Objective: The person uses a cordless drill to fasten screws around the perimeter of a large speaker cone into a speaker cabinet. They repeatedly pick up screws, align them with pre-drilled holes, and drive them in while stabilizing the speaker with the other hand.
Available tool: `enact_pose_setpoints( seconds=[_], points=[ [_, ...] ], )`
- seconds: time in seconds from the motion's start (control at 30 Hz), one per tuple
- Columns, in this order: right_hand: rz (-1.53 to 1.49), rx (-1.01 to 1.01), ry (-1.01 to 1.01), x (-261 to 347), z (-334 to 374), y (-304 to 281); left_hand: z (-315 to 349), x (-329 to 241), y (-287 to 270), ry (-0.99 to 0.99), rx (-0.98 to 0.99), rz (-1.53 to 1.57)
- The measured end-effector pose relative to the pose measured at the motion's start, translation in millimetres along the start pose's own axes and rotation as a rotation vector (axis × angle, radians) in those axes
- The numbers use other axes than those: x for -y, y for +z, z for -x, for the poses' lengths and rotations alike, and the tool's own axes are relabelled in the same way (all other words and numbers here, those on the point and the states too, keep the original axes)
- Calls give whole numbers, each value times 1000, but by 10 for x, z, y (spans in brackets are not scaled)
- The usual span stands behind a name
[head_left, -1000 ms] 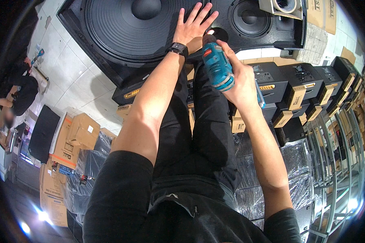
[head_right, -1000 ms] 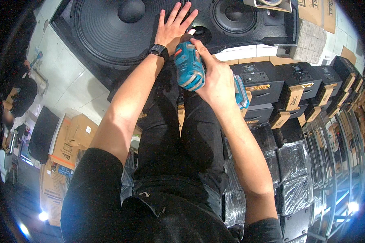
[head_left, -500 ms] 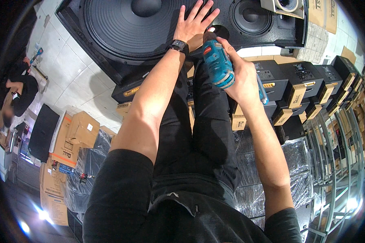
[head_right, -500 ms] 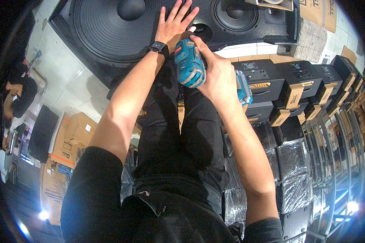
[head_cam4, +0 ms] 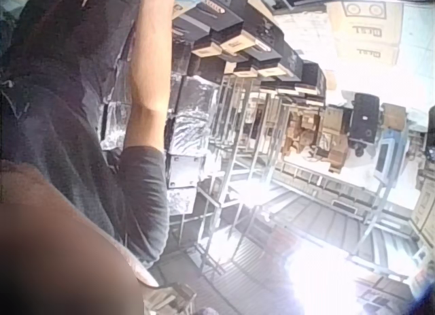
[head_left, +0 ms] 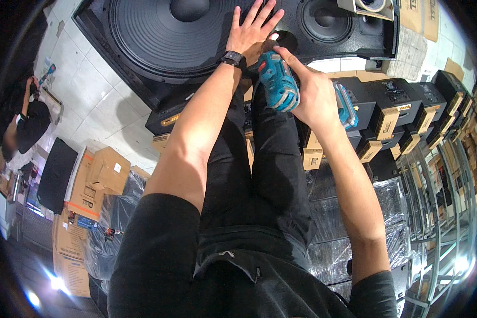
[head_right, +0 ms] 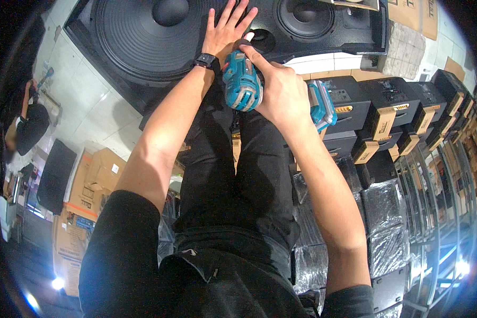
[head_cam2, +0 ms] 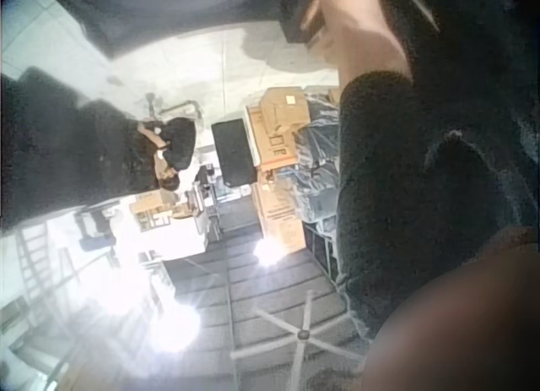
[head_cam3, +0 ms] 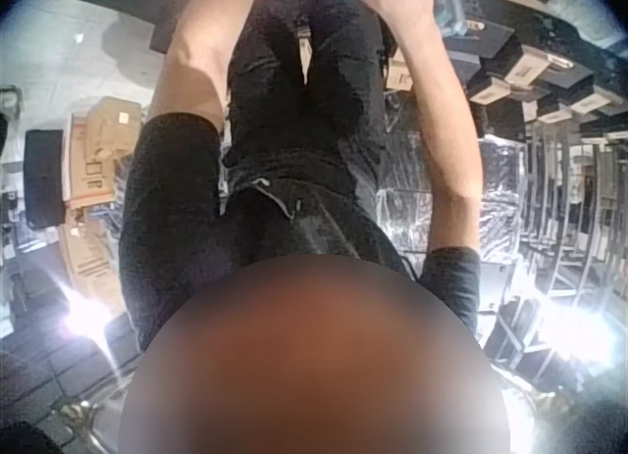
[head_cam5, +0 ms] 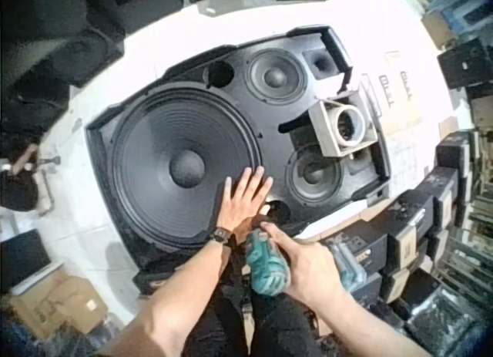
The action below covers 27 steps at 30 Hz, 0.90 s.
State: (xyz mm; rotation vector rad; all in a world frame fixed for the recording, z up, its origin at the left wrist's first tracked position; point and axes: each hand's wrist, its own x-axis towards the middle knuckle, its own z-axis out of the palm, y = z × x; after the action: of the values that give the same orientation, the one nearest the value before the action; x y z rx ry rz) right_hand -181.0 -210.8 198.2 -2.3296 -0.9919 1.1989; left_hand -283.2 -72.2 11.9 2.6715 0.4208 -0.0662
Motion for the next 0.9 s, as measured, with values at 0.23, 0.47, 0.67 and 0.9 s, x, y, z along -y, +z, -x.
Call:
enact_pose_setpoints(
  seconds=[0.23,0.47,0.67,0.9],
  points=[
    [55,-4,-44,13,-57,-18,-8,-9,-3,-5,15,2],
    [101,11,-53,6,-98,-97,268,-59,-874,-363,-156,696],
    [-63,-65,-56,-27,-107,-28,541,-1151,-1620,-356,-280,905],
    [-26,-46,18,30,-68,1,372,-1223,-1366,-399,-509,780]
  ],
)
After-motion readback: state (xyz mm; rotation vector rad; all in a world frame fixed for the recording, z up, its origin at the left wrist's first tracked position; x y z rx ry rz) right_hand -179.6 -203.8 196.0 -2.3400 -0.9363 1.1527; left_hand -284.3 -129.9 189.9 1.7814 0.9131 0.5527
